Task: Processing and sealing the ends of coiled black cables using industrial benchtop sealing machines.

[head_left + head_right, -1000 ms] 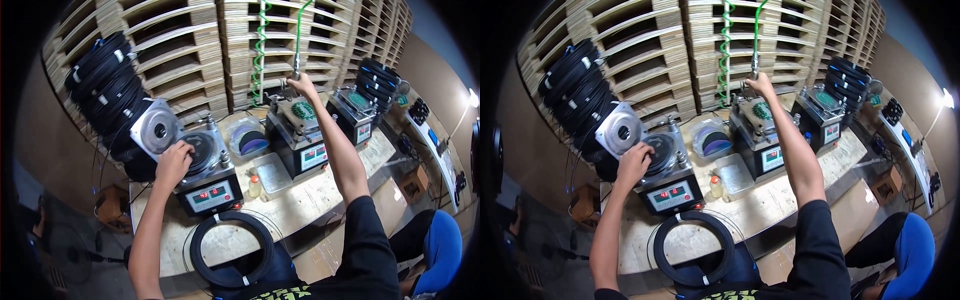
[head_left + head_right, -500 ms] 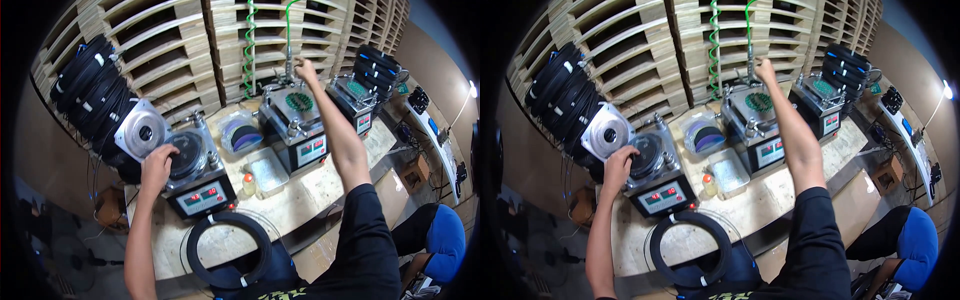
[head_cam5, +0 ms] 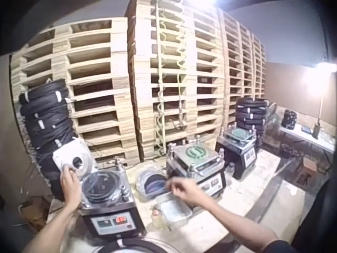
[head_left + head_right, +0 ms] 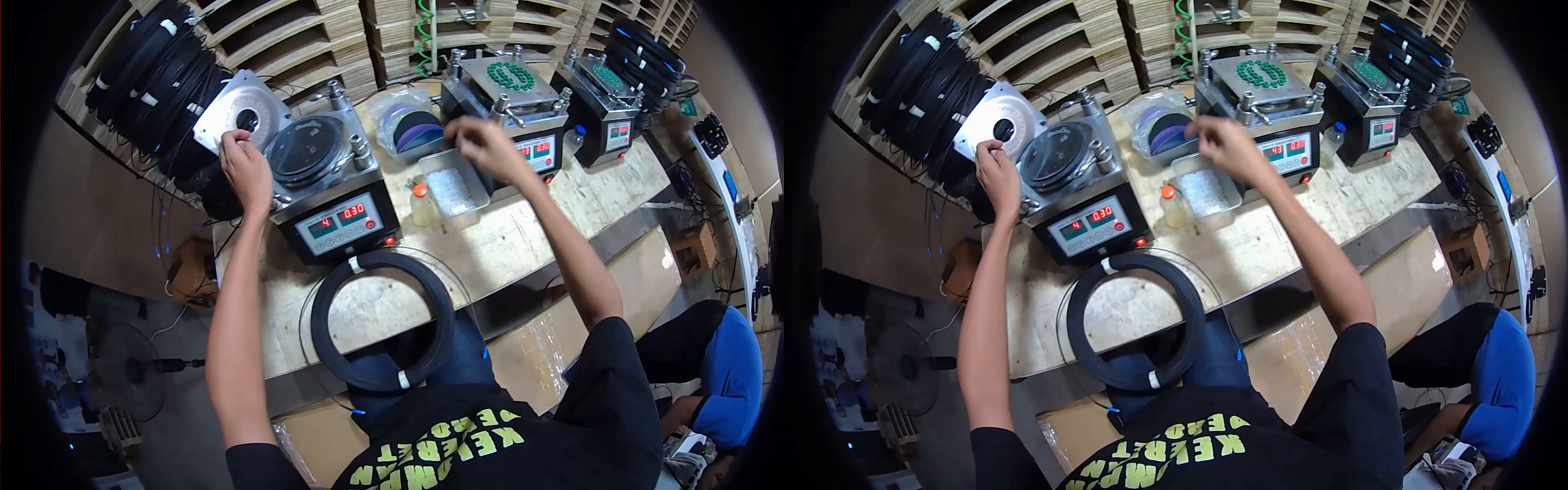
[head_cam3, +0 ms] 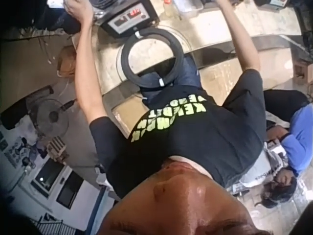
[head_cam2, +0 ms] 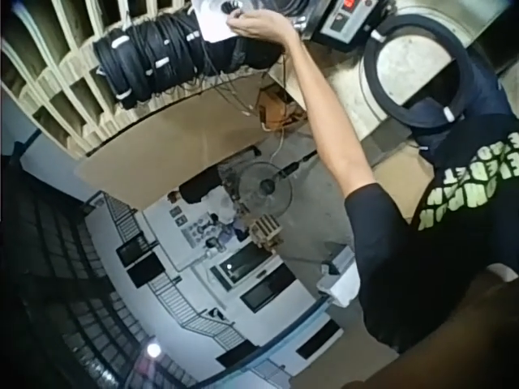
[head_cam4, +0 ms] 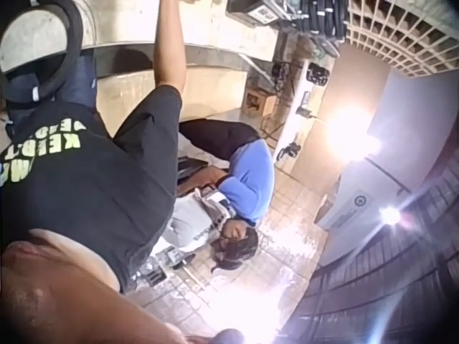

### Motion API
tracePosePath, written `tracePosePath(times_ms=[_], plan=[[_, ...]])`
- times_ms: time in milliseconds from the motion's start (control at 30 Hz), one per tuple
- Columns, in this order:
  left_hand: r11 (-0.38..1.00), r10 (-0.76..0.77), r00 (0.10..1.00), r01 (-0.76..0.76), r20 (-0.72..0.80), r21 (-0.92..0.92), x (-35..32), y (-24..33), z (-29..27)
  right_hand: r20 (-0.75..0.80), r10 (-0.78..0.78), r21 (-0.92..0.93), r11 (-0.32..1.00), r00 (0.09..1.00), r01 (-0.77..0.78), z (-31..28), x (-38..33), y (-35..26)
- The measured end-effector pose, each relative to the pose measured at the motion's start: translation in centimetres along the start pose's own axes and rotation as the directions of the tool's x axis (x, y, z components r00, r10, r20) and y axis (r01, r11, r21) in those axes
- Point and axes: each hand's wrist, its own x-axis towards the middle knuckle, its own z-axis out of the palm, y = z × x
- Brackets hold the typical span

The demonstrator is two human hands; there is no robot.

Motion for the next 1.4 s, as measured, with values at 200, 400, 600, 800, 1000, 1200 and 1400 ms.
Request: tracePosePath(times_ms=[200,400,600,800,1000,1200,1400], plan=[[0.924,-0.319,0.927,0.351,-0.199,0.155,-1.1,-0.1,1.0,0.026,0.173,-0.116,0.979,0.985,-0.169,10.3,-6.8,5.6],[0.844,-0.532,0.801,0.528,-0.275,-0.095,-0.7,-1.2,1.0,-0.058,0.098,-0.323,0.940,0.994,-0.111,12.3,-5.6,4.6],[0.764,-0.645,0.746,0.638,-0.168,-0.096,-0.4,-1.8,1.2,-0.225,0.044,0.300,0.954,0.973,0.027,7.9,1.0,0.5],[0.772,-0.633,0.761,0.634,-0.145,-0.043,-0.7,-1.5,0.9,0.221,-0.040,0.143,0.990,0.974,0.008,2.7,9.2,-9.6],[0.774,-0.631,0.762,0.630,-0.142,-0.060,-0.5,-1.1,1.5,0.498,-0.170,-0.279,0.897,0.850,0.343,3.5,15.1,-12.7],[0.750,-0.660,0.737,0.659,-0.148,-0.065,-0.6,-1.0,1.1,0.622,0.060,-0.608,0.666,0.781,0.433,5.2,16.4,-17.6],[0.764,-0.645,0.749,0.636,-0.153,-0.109,-0.6,-1.1,0.9,0.680,0.014,-0.637,0.505,0.733,0.582,8.5,17.9,-22.0]])
